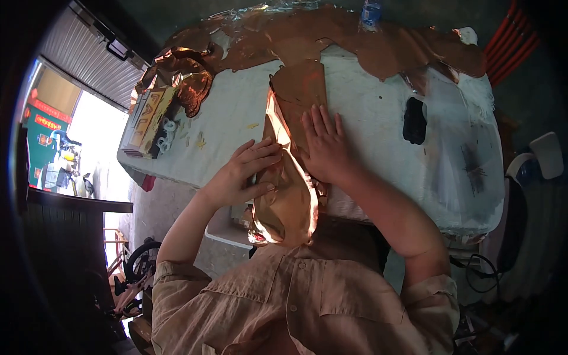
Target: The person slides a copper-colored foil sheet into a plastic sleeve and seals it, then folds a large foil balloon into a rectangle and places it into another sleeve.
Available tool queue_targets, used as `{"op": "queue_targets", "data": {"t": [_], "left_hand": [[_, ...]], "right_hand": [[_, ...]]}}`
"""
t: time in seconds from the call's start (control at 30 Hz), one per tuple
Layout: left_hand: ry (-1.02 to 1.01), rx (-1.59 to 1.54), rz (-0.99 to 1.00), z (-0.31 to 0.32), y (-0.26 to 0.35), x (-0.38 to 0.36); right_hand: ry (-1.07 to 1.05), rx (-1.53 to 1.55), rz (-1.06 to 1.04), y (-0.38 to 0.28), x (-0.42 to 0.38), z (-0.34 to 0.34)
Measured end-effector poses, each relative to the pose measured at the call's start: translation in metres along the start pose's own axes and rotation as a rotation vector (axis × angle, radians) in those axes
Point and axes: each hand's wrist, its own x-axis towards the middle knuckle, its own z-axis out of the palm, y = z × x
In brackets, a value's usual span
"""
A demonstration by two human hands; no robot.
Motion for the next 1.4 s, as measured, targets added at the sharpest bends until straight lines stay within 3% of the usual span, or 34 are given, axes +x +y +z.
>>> {"op": "queue_targets", "data": {"t": [0.23,0.3,0.5,1.4], "left_hand": [[0.01,0.111,0.011,0.003,0.003,0.005],[0.011,0.114,0.014,0.003,0.003,0.004],[-0.008,0.118,0.007,0.003,0.003,0.004],[0.008,0.105,0.037,-0.003,0.005,0.016]], "right_hand": [[0.007,0.056,0.025,-0.005,0.002,-0.005],[-0.105,-0.013,0.059,-0.008,0.002,-0.012],[-0.089,0.096,0.067,-0.003,0.003,-0.009],[-0.143,0.029,0.037,0.0,0.002,-0.012]]}}
